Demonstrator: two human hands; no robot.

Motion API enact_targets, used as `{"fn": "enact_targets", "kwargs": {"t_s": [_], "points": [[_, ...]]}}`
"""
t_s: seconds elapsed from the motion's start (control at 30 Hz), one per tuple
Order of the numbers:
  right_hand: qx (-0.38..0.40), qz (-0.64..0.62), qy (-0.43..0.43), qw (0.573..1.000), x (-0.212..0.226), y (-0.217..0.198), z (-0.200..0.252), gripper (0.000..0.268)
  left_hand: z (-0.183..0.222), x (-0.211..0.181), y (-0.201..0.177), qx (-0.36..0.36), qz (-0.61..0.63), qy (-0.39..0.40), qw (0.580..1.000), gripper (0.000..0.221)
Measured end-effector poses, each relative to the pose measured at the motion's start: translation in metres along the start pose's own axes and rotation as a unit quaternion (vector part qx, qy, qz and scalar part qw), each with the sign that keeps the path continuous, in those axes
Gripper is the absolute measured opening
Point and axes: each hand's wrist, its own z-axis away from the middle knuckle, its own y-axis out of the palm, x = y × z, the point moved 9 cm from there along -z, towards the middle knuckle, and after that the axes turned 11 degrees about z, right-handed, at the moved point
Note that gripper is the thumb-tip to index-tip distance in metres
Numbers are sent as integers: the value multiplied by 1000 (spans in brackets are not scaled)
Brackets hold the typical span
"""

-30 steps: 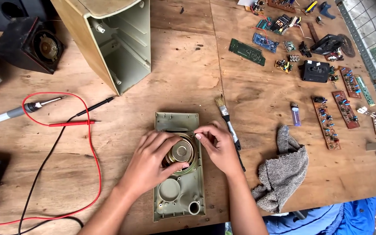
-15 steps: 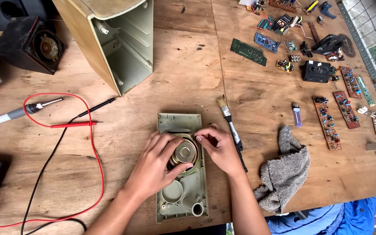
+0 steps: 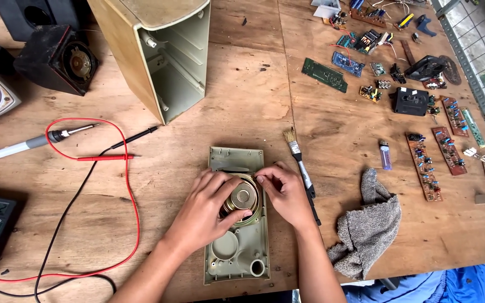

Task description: Using a small screwdriver to pry a speaker component out of its plastic housing on a repair bench.

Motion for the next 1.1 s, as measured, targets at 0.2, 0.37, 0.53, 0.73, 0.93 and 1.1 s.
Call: {"fn": "enact_targets", "kwargs": {"t_s": [0.2,0.37,0.53,0.73,0.93,1.1], "points": [[0,20,-21,1000,12,-1,2,7,0,1,1,-10,-5,3,1000,57],[-22,155,19,987,12,-5,7,9,0,1,4,-4,-24,0,1000,58],[-41,128,52,990,16,-11,7,12,0,6,-1,-23,30,-14,999,57],[-131,56,36,989,20,-55,22,17,2,8,1,-29,26,-16,999,55],[-57,207,235,948,-47,-85,78,20,4,12,1,-28,17,-27,999,55],[-39,252,274,927,-57,-77,100,29,4,14,1,-42,9,-23,999,54]]}}
